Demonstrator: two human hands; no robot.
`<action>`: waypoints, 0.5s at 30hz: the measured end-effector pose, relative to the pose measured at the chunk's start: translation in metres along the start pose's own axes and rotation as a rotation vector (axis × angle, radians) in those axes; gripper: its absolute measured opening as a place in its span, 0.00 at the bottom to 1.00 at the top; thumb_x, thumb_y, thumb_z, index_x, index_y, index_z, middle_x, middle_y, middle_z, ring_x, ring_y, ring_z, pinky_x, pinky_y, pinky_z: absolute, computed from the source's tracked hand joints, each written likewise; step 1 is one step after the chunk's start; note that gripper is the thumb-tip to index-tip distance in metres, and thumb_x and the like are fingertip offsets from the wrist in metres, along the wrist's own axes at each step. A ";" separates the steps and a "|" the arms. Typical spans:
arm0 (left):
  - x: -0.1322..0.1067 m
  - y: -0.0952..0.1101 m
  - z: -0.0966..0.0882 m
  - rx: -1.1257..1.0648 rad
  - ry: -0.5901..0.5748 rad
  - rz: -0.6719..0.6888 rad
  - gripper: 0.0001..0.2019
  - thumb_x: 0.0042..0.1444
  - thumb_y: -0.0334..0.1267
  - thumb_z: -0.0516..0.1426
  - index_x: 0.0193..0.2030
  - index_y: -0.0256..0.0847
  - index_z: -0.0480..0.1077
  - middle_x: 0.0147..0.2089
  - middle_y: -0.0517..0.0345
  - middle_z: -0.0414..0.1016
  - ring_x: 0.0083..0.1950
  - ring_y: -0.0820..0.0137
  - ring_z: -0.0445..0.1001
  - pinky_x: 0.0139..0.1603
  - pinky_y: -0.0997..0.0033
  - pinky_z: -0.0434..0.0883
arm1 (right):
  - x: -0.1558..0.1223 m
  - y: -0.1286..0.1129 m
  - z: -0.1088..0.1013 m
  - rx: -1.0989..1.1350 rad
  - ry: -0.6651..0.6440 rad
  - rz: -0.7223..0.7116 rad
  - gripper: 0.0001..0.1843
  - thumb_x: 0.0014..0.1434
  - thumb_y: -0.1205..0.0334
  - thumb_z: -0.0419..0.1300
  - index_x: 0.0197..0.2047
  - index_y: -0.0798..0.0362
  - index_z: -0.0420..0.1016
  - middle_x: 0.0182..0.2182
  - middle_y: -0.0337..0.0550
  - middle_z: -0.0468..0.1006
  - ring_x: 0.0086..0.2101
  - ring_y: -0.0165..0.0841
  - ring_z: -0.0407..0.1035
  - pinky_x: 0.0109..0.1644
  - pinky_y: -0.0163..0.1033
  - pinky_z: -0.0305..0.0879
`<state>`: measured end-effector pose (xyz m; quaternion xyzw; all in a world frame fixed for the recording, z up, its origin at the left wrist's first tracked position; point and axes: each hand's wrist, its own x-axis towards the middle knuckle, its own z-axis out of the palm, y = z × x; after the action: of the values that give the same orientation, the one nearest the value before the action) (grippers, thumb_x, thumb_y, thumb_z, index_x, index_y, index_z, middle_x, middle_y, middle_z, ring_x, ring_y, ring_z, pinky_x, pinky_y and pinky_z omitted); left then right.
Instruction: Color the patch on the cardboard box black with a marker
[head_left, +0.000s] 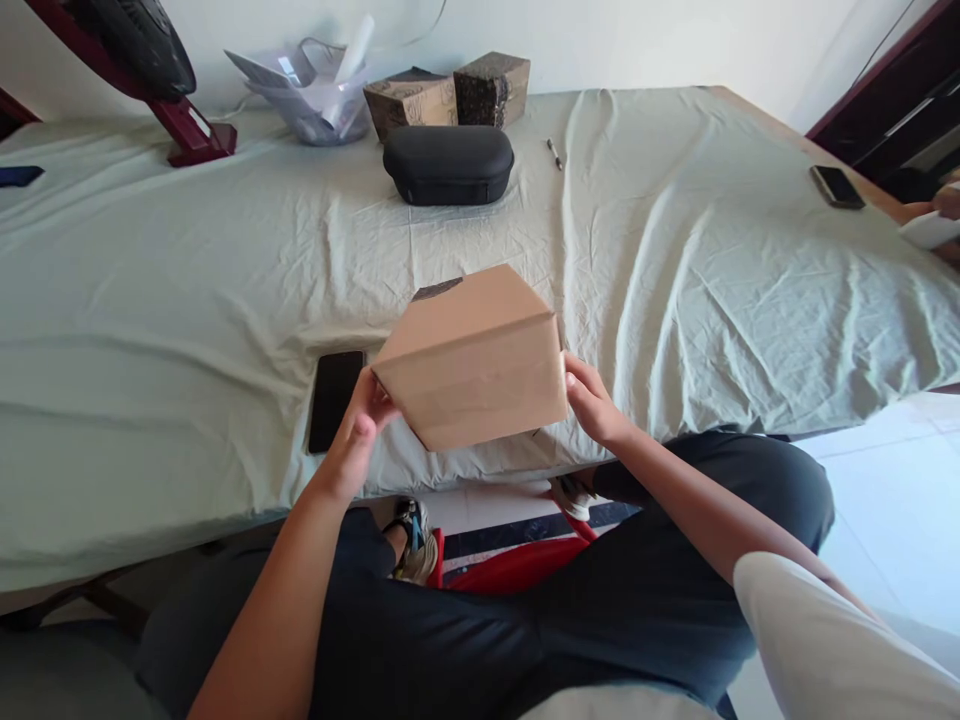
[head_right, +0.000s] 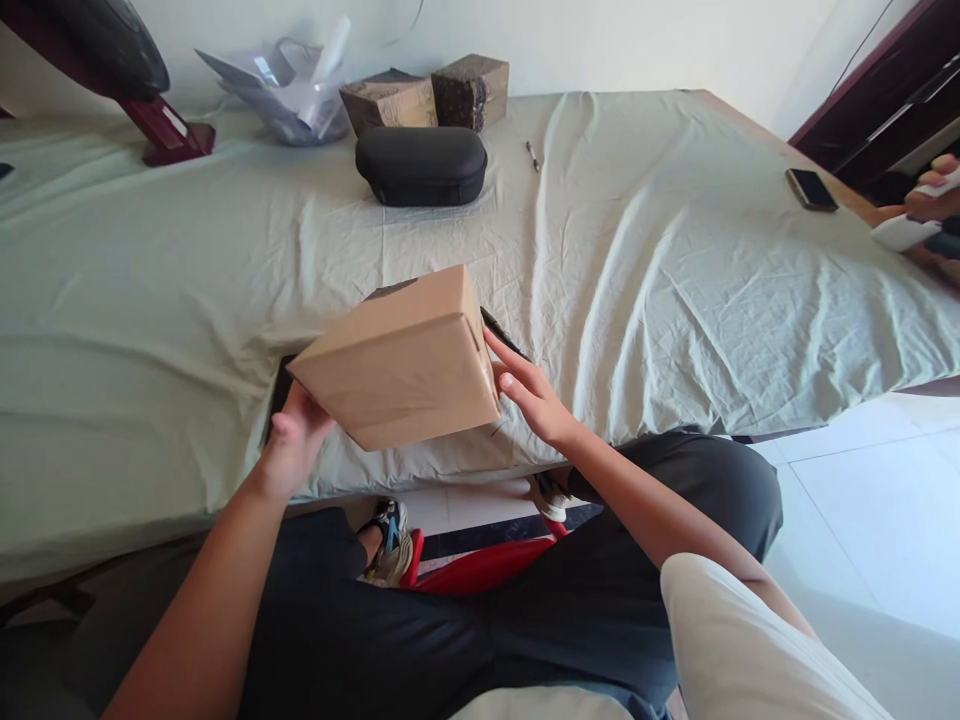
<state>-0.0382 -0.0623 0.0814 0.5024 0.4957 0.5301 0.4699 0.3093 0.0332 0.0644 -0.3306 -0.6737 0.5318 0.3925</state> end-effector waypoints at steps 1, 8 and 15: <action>0.000 -0.001 0.002 -0.012 0.016 -0.032 0.46 0.58 0.84 0.60 0.72 0.53 0.77 0.70 0.40 0.80 0.74 0.40 0.78 0.65 0.41 0.84 | 0.000 -0.001 -0.001 0.007 -0.017 0.001 0.49 0.73 0.20 0.57 0.85 0.38 0.67 0.56 0.46 0.91 0.57 0.56 0.85 0.69 0.71 0.80; 0.004 0.000 0.016 -0.102 0.012 -0.104 0.42 0.62 0.69 0.66 0.76 0.51 0.70 0.79 0.40 0.73 0.81 0.42 0.72 0.75 0.44 0.78 | -0.004 0.007 -0.001 -0.054 -0.030 -0.048 0.51 0.72 0.24 0.63 0.89 0.29 0.56 0.80 0.44 0.71 0.68 0.53 0.77 0.73 0.63 0.79; -0.009 -0.017 0.046 0.140 0.137 0.041 0.30 0.64 0.50 0.69 0.69 0.46 0.71 0.67 0.42 0.81 0.73 0.47 0.79 0.74 0.46 0.77 | -0.001 0.001 -0.007 -0.146 -0.018 -0.159 0.46 0.74 0.33 0.67 0.88 0.29 0.59 0.85 0.44 0.63 0.80 0.55 0.64 0.81 0.69 0.68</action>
<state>0.0087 -0.0678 0.0638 0.5067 0.5520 0.5369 0.3878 0.3158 0.0359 0.0639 -0.2990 -0.7382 0.4515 0.4024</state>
